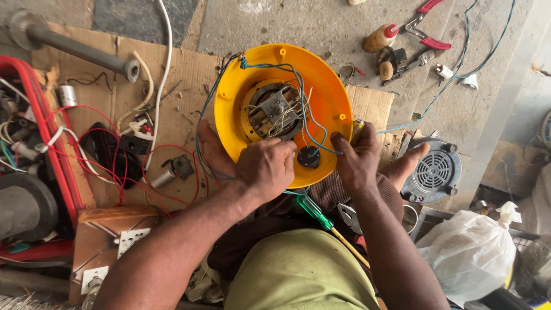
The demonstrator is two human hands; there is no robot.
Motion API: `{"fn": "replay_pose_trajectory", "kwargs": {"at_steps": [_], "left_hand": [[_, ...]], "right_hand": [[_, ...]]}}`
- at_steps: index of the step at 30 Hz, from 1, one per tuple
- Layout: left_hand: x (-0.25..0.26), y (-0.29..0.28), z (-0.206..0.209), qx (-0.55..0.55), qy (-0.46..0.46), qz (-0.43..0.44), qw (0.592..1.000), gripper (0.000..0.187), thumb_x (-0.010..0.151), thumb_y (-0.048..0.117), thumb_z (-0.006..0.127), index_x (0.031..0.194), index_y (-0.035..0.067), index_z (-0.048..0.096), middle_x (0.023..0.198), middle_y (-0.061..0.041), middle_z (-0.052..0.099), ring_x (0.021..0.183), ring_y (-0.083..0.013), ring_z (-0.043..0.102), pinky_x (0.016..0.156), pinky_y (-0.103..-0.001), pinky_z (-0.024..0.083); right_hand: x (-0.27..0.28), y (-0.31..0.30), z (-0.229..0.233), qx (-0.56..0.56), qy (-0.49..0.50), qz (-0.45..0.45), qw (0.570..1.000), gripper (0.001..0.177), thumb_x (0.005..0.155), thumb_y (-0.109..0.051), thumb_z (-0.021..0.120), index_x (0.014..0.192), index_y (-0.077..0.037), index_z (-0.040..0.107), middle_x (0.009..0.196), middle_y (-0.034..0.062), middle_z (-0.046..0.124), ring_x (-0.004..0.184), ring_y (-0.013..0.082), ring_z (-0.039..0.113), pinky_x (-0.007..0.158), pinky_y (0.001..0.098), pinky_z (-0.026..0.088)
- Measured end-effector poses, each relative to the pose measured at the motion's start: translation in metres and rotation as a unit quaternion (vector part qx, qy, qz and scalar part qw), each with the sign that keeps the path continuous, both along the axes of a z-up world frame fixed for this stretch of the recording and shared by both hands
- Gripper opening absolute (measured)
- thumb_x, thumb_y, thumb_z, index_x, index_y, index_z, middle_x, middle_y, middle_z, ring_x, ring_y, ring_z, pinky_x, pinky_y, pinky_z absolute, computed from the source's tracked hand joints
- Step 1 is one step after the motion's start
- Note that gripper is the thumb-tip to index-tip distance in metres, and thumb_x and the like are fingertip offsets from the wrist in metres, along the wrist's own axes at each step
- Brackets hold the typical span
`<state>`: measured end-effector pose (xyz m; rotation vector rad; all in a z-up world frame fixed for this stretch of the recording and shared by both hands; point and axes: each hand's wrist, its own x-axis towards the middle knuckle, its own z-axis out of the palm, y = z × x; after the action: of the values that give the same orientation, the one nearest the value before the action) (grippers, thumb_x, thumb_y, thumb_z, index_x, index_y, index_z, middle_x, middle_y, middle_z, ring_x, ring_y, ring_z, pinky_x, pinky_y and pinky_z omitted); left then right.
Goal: The person repairs a fan motor by connecting wires to a capacitor and testing the assembly. They use a screwdriver to tighten connections and manipulate wires within a yellow plastic housing.
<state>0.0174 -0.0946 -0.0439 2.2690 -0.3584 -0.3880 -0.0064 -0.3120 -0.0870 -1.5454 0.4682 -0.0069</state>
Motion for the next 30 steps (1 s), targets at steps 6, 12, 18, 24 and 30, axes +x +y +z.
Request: {"fn": "replay_pose_trajectory", "kwargs": {"at_steps": [6, 12, 18, 24, 30], "left_hand": [[0.005, -0.003, 0.0, -0.009, 0.004, 0.001, 1.0, 0.011, 0.089, 0.013, 0.064, 0.084, 0.007, 0.071, 0.082, -0.014, 0.073, 0.078, -0.0359, 0.072, 0.071, -0.048, 0.057], [0.022, -0.011, 0.001, 0.02, 0.137, 0.008, 0.99, 0.016, 0.093, 0.018, 0.059, 0.093, 0.007, 0.071, 0.081, -0.019, 0.074, 0.078, -0.0384, 0.073, 0.074, -0.05, 0.057], [0.023, -0.011, -0.001, 0.005, 0.132, 0.0, 0.991, 0.027, 0.09, 0.015, 0.058, 0.112, 0.009, 0.073, 0.083, -0.019, 0.074, 0.079, -0.0403, 0.072, 0.073, -0.051, 0.057], [0.016, -0.009, -0.005, -0.018, 0.127, -0.017, 0.992, 0.023, 0.092, 0.013, 0.057, 0.107, 0.012, 0.074, 0.089, -0.018, 0.075, 0.086, -0.0382, 0.072, 0.076, -0.051, 0.056], [0.016, -0.011, -0.007, -0.045, 0.146, -0.018, 0.988, 0.026, 0.082, 0.001, 0.06, 0.106, 0.003, 0.069, 0.103, -0.018, 0.074, 0.096, -0.0352, 0.071, 0.083, -0.046, 0.056]], "right_hand": [[0.014, -0.007, 0.006, -0.02, 0.007, 0.003, 1.0, 0.016, 0.095, 0.005, 0.074, 0.105, 0.0, 0.062, 0.097, 0.0055, 0.071, 0.087, 0.0103, 0.067, 0.08, 0.0256, 0.056], [0.025, -0.009, 0.019, -0.023, 0.029, 0.027, 0.999, 0.019, 0.095, 0.0, 0.073, 0.111, -0.001, 0.062, 0.103, 0.0056, 0.072, 0.09, 0.0092, 0.068, 0.085, 0.0239, 0.055], [0.022, -0.007, 0.02, -0.082, 0.032, 0.031, 0.996, 0.018, 0.098, -0.002, 0.072, 0.112, -0.001, 0.061, 0.102, 0.0044, 0.07, 0.088, 0.009, 0.064, 0.083, 0.0233, 0.053], [0.021, -0.005, 0.018, -0.065, 0.041, 0.018, 0.997, 0.019, 0.097, -0.001, 0.07, 0.113, -0.002, 0.061, 0.102, 0.0041, 0.071, 0.087, 0.0092, 0.066, 0.082, 0.0241, 0.055], [0.021, -0.007, 0.015, -0.041, 0.031, 0.021, 0.998, 0.02, 0.097, 0.0, 0.071, 0.113, -0.002, 0.06, 0.103, 0.0044, 0.07, 0.09, 0.0094, 0.066, 0.085, 0.0243, 0.056]]}}
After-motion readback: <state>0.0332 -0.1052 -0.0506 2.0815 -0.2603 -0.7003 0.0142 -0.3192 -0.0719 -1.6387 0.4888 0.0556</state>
